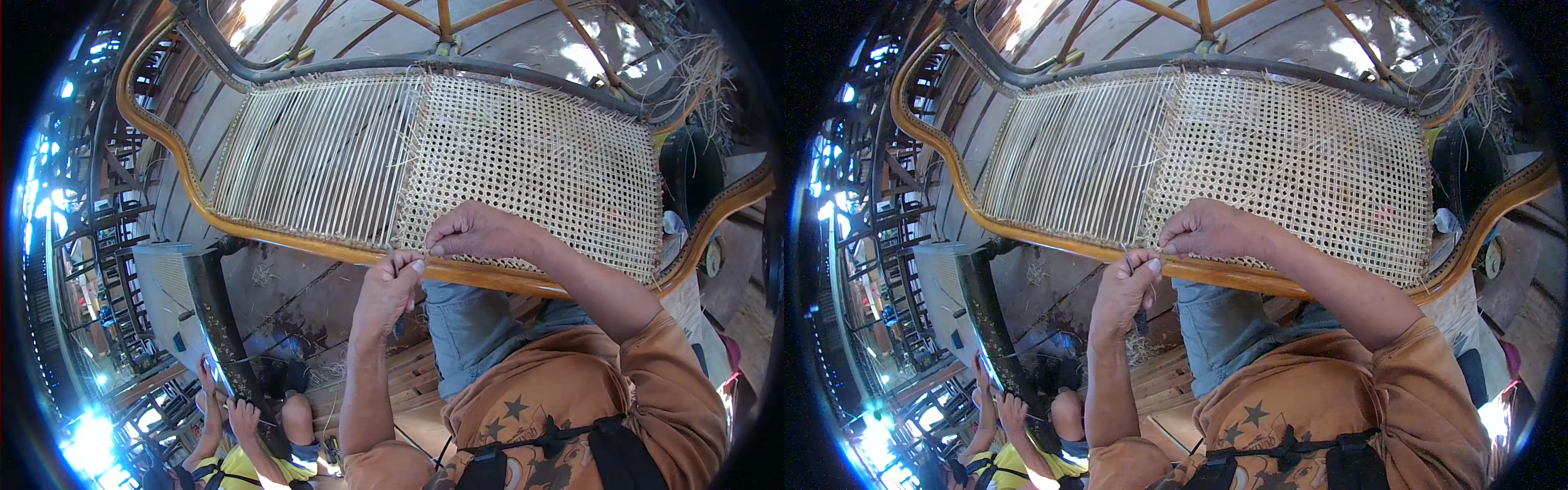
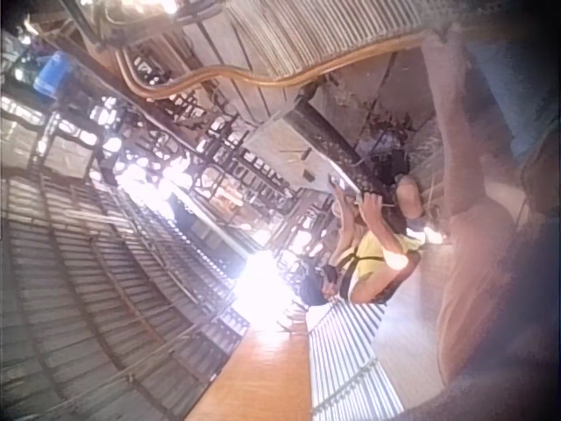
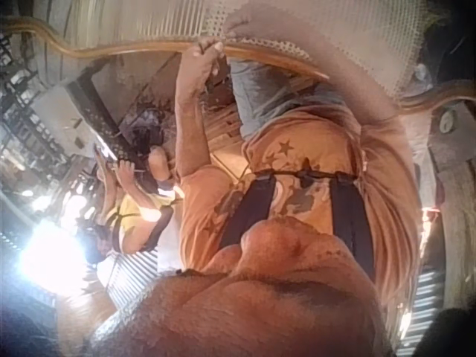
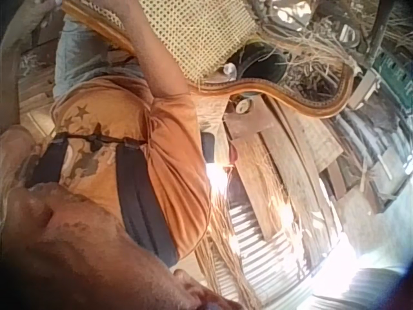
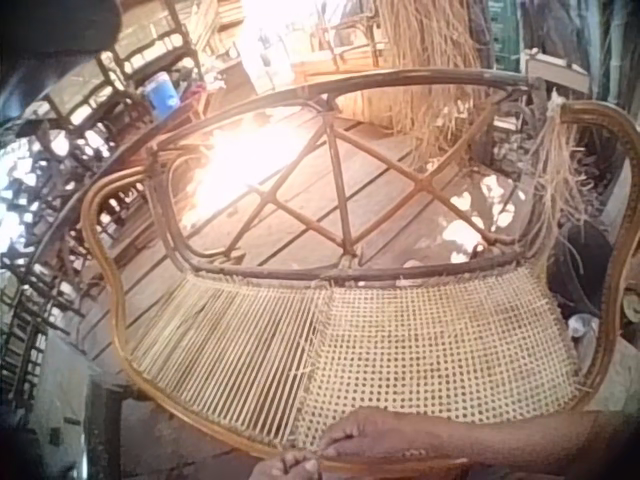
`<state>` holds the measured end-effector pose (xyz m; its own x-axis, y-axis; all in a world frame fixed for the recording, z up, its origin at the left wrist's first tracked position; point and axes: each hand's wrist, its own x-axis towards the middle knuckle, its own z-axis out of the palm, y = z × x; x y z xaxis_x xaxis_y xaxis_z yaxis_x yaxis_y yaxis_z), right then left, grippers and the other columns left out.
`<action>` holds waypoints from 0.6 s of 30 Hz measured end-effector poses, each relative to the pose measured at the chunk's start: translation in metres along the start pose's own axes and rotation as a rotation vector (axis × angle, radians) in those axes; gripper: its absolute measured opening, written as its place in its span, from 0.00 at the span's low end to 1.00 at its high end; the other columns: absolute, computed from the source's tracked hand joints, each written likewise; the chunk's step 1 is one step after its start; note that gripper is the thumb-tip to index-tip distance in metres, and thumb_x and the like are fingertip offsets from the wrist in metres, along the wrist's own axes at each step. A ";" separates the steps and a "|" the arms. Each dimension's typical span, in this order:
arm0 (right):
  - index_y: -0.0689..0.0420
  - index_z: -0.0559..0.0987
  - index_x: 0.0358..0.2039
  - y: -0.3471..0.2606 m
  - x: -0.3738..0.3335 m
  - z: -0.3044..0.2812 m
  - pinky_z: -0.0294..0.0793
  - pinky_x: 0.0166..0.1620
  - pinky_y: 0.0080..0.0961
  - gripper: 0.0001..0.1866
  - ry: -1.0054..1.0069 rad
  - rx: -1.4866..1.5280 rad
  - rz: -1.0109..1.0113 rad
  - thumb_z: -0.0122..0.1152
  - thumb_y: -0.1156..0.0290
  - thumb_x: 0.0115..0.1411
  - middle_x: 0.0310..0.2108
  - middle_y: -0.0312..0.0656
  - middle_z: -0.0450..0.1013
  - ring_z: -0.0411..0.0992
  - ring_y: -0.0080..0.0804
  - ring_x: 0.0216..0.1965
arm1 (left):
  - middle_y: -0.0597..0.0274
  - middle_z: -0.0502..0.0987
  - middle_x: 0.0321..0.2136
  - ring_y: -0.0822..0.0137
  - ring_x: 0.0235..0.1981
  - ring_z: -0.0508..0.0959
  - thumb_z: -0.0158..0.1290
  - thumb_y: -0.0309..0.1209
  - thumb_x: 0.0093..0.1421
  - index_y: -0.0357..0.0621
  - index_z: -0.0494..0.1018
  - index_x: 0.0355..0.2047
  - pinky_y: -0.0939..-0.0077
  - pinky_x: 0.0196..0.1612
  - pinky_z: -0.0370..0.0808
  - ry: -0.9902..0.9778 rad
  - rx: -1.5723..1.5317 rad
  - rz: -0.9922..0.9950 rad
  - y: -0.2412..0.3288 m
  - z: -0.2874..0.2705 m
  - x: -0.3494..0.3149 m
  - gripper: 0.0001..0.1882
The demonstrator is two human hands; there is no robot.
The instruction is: Repairing and weaving the cane seat of a rattan bench using rattan strips and tools.
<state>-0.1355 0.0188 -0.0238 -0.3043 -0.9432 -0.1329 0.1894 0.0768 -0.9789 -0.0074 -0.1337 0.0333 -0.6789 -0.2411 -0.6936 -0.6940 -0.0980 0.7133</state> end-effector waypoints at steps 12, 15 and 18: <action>0.58 0.78 0.32 -0.004 -0.009 -0.003 0.71 0.34 0.26 0.07 0.109 -0.290 -0.034 0.58 0.70 0.54 0.26 0.42 0.75 0.73 0.31 0.28 | 0.69 0.71 0.22 0.84 0.15 0.63 0.54 0.36 0.57 0.37 0.71 0.39 0.90 0.16 0.60 0.061 0.119 0.145 0.019 0.022 -0.003 0.15; 0.54 0.79 0.33 0.006 -0.012 -0.002 0.72 0.35 0.33 0.10 0.126 -0.549 0.014 0.55 0.65 0.53 0.29 0.45 0.75 0.74 0.43 0.32 | 0.69 0.71 0.20 0.81 0.17 0.65 0.54 0.35 0.56 0.35 0.72 0.35 0.85 0.19 0.63 0.090 0.376 0.090 0.020 0.029 0.006 0.13; 0.51 0.78 0.32 0.010 -0.001 -0.011 0.72 0.36 0.37 0.11 0.050 -0.717 0.089 0.53 0.61 0.53 0.29 0.44 0.75 0.74 0.43 0.32 | 0.61 0.71 0.19 0.73 0.21 0.70 0.52 0.31 0.56 0.33 0.72 0.30 0.77 0.26 0.68 0.203 0.712 0.285 0.020 0.023 0.005 0.11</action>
<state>-0.1436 0.0241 -0.0352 -0.3620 -0.9089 -0.2071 -0.4385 0.3620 -0.8226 -0.0303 -0.1145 0.0415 -0.8439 -0.3422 -0.4132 -0.5334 0.6184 0.5771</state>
